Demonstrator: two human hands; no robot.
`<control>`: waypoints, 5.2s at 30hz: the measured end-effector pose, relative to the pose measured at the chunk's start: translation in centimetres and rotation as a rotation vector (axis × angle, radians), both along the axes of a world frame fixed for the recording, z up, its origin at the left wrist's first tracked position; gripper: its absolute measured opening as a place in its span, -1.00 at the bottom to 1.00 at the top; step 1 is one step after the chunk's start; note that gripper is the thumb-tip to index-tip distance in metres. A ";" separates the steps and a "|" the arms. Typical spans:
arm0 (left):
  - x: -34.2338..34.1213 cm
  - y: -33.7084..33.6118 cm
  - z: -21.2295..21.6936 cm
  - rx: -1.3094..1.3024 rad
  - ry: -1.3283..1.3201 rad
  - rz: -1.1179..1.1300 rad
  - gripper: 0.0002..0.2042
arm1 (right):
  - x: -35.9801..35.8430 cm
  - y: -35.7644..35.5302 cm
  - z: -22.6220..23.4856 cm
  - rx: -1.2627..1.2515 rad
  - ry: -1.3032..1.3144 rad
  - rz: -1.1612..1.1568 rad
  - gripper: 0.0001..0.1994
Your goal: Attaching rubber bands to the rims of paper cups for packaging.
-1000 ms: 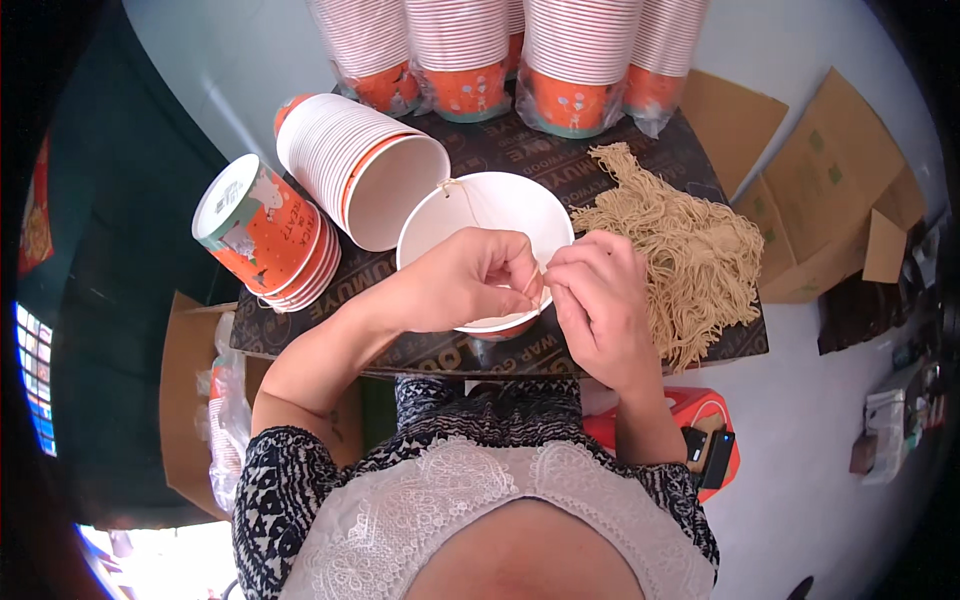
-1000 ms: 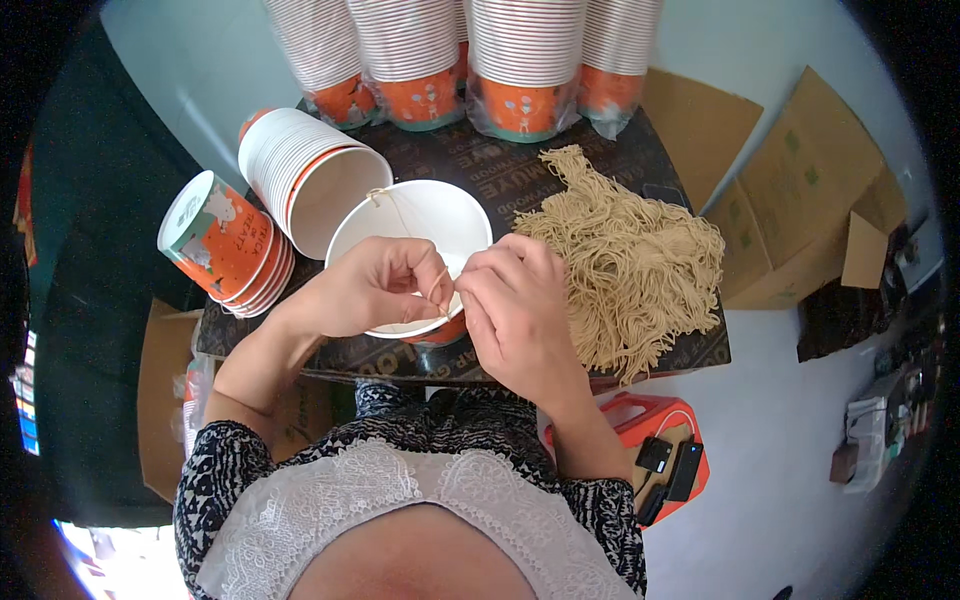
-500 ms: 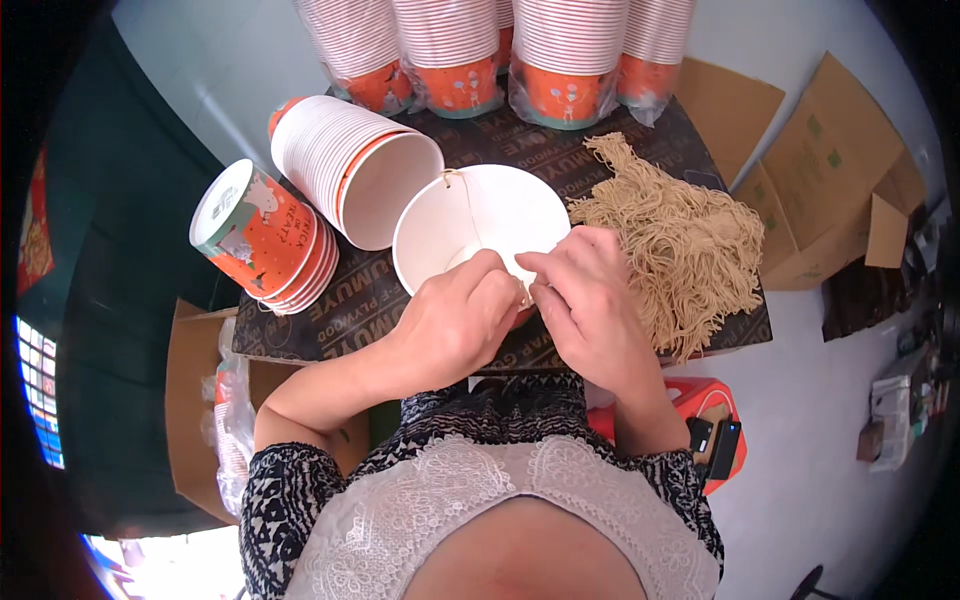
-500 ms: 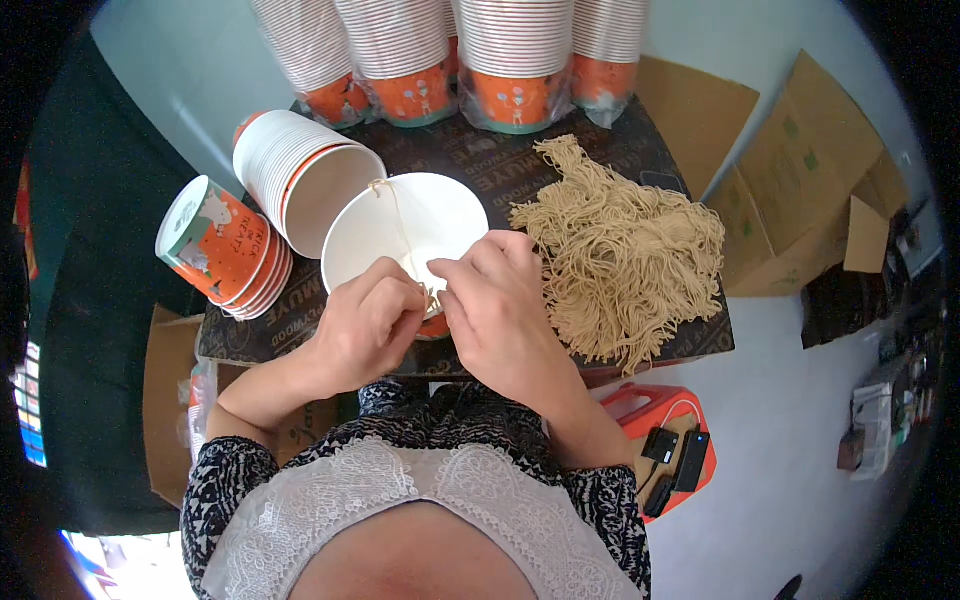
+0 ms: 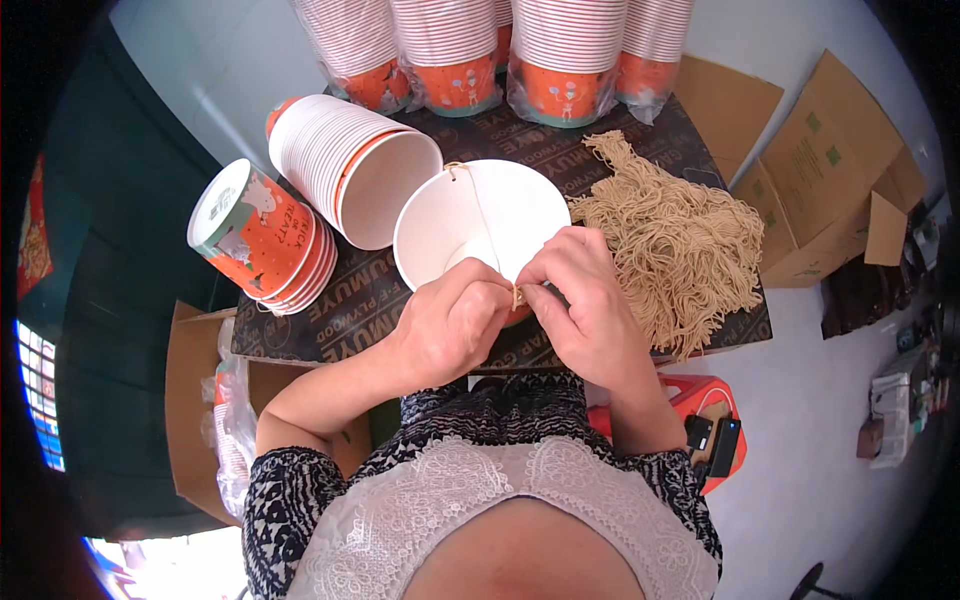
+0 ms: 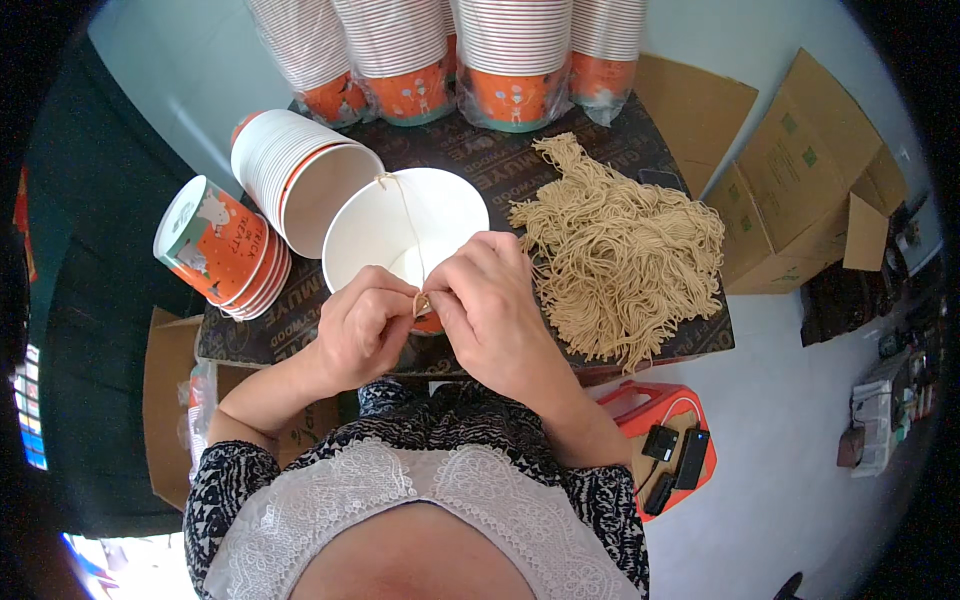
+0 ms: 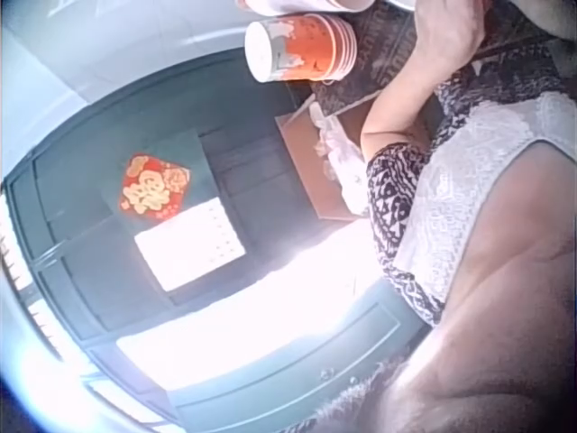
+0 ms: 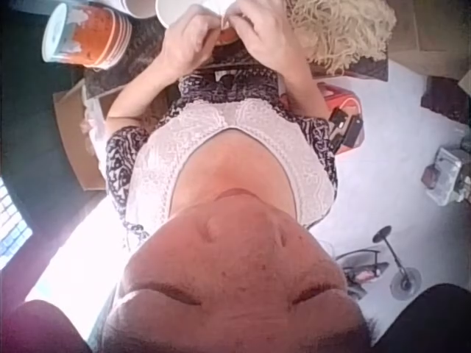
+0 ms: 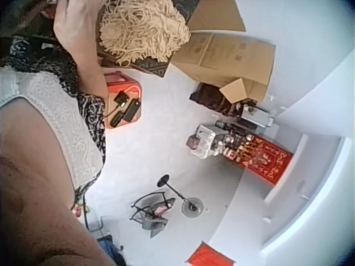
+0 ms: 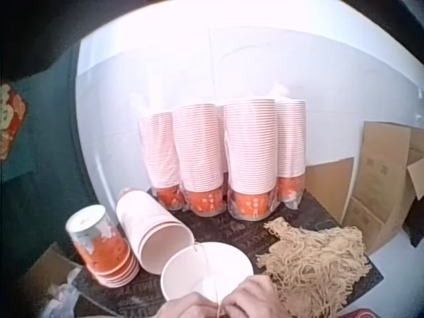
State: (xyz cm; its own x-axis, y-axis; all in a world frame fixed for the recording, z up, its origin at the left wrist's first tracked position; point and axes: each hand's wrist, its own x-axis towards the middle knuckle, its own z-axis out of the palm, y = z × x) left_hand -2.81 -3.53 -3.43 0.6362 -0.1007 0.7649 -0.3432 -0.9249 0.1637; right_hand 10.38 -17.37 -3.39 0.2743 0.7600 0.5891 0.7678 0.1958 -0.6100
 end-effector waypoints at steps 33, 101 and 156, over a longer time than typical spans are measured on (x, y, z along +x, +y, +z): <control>-0.1 1.3 2.6 -0.662 0.479 -0.047 -0.95 | -1.0 0.3 -1.3 0.235 0.133 0.110 -0.83; -0.3 2.7 2.1 -0.106 0.272 -0.181 -0.86 | -1.0 -0.3 -3.3 0.247 0.187 -0.268 -0.92; -6.4 12.9 0.2 0.237 0.041 0.919 -0.87 | -0.4 0.6 -8.5 0.333 0.868 0.367 -0.81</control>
